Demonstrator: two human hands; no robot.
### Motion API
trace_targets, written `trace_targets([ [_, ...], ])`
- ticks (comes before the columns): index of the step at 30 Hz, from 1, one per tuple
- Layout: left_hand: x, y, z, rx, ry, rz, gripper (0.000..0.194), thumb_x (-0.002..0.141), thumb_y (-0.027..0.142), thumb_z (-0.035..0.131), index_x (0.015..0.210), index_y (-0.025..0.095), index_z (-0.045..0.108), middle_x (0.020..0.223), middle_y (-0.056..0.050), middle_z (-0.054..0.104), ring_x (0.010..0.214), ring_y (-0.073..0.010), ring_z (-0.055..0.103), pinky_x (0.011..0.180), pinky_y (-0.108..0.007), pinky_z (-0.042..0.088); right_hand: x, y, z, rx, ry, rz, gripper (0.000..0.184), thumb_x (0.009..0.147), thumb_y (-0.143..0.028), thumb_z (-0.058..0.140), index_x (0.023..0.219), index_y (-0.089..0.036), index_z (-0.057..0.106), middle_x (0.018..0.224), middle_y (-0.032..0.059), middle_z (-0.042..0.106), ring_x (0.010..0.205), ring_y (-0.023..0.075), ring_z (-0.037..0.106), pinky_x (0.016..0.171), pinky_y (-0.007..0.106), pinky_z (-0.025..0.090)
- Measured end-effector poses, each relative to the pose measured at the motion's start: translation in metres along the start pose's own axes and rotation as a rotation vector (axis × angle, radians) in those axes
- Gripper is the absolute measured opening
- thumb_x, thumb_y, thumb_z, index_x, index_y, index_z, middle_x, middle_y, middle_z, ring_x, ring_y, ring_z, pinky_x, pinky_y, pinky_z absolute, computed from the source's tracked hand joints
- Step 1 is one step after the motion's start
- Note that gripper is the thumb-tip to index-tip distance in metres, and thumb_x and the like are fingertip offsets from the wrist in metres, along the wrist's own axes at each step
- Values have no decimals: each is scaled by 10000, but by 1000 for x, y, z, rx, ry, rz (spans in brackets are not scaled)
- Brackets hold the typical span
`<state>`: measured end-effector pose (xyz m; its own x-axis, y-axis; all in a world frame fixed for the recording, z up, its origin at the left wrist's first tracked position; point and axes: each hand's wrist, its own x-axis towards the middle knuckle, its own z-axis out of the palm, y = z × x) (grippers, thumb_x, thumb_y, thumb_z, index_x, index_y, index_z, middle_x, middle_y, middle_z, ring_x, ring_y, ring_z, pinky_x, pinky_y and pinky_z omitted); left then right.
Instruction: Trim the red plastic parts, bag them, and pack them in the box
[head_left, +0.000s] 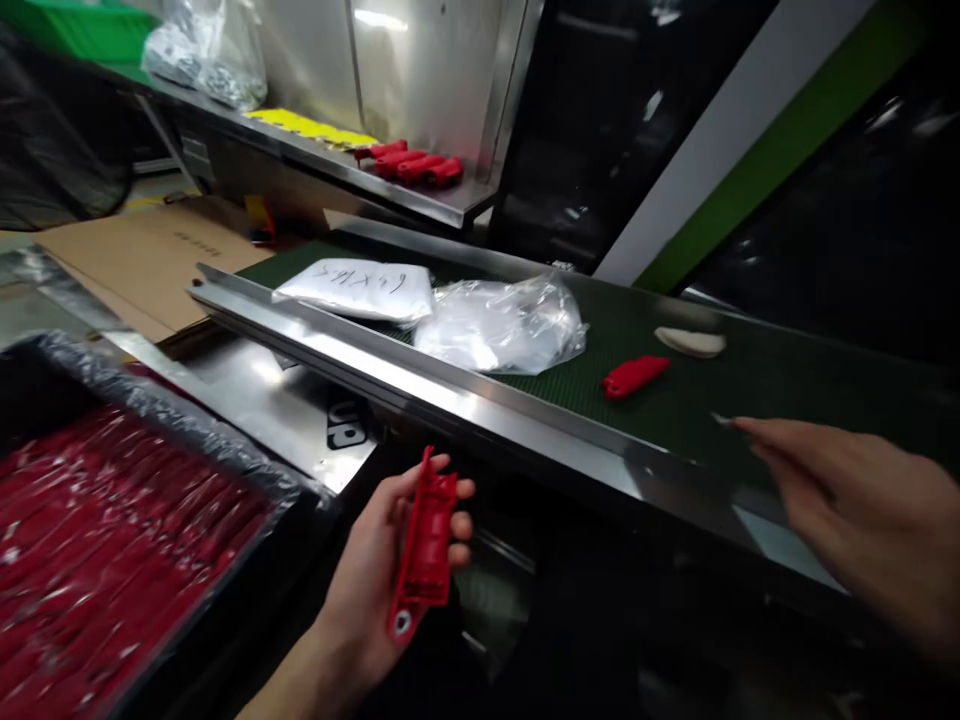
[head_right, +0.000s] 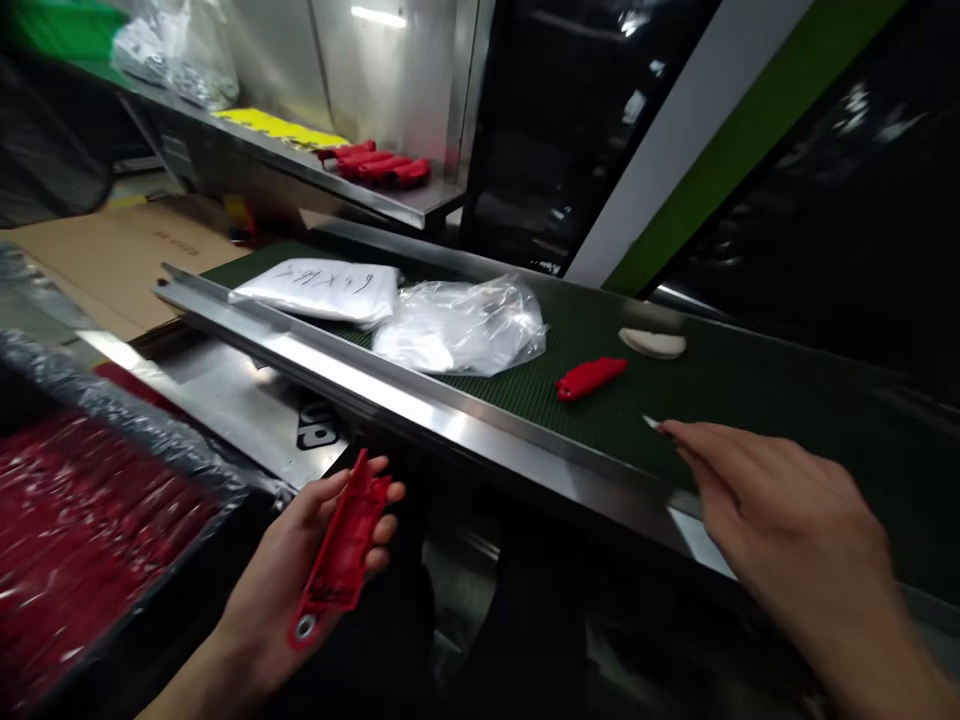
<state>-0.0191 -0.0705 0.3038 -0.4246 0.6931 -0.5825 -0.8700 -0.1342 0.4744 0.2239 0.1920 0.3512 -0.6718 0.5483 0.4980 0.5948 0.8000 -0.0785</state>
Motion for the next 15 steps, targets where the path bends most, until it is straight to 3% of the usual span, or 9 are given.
trace_targets([
  [3,1,3,-14,31,102,-8,321,895,284,593,1191,161,580,1025,-105,672,656,-128,625,537,-213,540,26,9,2,-61,-205,-55,326,955,-406,401,1078,-335,694,973,-26,725,857,208,686,731,350,479],
  [6,1,0,-27,49,175,-29,331,868,289,631,1162,148,570,994,-110,671,619,-124,609,522,-223,542,47,2,20,-38,-286,-127,360,930,-434,398,1019,-295,718,955,-9,737,799,210,699,663,351,517],
  [11,3,-13,-33,89,95,27,313,813,345,691,1019,182,520,878,-29,626,565,-86,531,435,-165,422,100,-68,59,80,-317,-287,344,968,-392,384,1145,-274,653,1150,-8,676,1000,162,645,848,288,511],
  [15,-1,-21,-38,70,-5,38,382,752,366,743,968,196,479,867,3,589,542,-67,479,421,-165,333,148,-124,102,34,-436,-332,232,941,-240,454,878,-189,671,920,33,672,841,161,619,751,289,481],
])
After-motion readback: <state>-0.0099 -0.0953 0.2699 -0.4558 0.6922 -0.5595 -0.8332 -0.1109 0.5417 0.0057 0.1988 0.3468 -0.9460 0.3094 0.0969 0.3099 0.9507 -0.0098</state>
